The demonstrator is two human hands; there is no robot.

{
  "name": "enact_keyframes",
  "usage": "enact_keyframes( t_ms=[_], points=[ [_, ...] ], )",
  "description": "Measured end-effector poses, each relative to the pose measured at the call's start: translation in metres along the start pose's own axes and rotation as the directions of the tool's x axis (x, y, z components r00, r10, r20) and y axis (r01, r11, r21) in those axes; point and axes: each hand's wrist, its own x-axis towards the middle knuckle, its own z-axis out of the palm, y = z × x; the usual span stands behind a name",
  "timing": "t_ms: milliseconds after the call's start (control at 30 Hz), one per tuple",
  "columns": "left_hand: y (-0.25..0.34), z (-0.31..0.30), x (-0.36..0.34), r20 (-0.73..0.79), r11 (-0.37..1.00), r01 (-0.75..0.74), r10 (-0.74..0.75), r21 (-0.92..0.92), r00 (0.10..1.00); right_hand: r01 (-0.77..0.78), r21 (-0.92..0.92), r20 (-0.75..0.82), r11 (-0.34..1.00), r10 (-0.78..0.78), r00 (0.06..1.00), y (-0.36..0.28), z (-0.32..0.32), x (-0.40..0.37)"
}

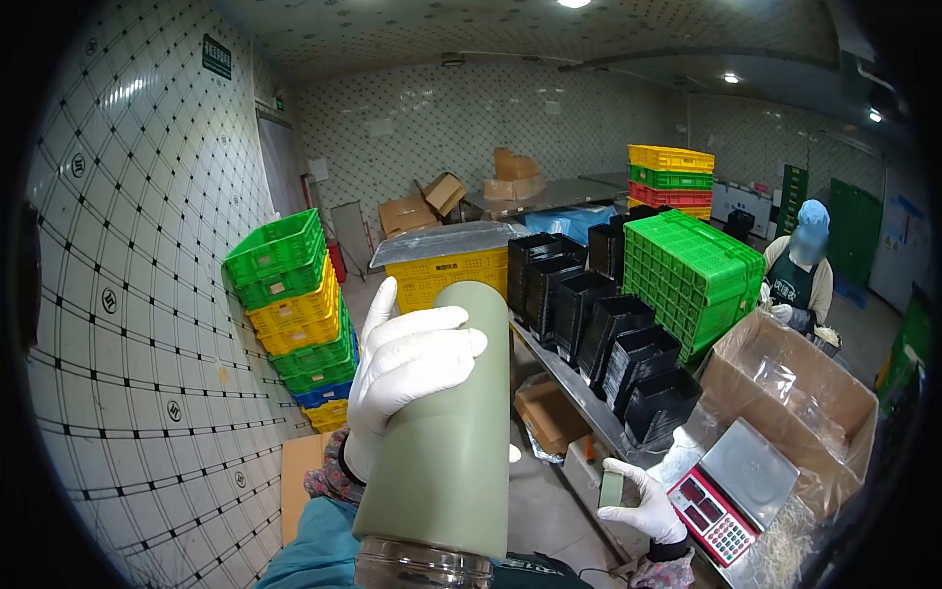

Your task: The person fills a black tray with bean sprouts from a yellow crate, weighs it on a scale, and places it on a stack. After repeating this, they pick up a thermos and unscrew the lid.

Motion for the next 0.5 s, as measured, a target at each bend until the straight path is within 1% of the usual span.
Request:
enact_keyframes(
  t_ms=[67,167,233,300,333,367,433,467,500],
  points=[
    [-0.001,0.003,-0.002,0.006,1.0,0.013,-0.013,-0.019,1.0,0.016,-0.078,-0.012,0.997,-0.017,1.0,0.003,-0.002,-0.001],
    [-0.002,0.009,-0.007,0.023,0.997,0.04,-0.039,-0.06,0.999,0.04,-0.129,-0.046,0.991,-0.046,0.998,-0.002,0.0,-0.003],
    [-0.003,0.014,-0.011,0.056,0.996,0.059,-0.055,-0.065,0.997,0.009,-0.024,-0.094,1.0,-0.011,0.995,-0.006,0.002,-0.008],
    [-0.004,0.021,-0.017,0.097,0.993,0.086,-0.078,-0.082,0.992,-0.013,0.04,-0.148,0.999,0.019,0.989,0.009,-0.008,-0.016],
    [-0.005,0.026,-0.021,0.121,0.99,0.102,-0.09,-0.095,0.989,-0.005,0.016,-0.196,1.0,0.008,0.98,0.002,-0.008,-0.02],
    [-0.006,0.032,-0.024,0.146,0.987,0.115,-0.098,-0.111,0.984,0.032,0.052,-0.251,0.998,-0.018,0.968,0.016,-0.014,-0.023],
    [-0.007,0.045,-0.033,0.215,0.965,0.178,-0.136,-0.192,0.967,0.066,0.145,-0.354,0.987,-0.011,0.935,0.015,-0.022,-0.039],
    [-0.009,0.051,-0.036,0.322,0.964,0.203,-0.139,-0.174,0.936,0.129,-0.018,-0.466,0.991,-0.123,0.876,0.016,-0.029,-0.047],
    [-0.01,0.058,-0.038,0.426,0.963,0.223,-0.14,-0.151,0.894,0.115,0.041,-0.548,0.993,-0.074,0.833,0.011,-0.033,-0.054]
  ],
)
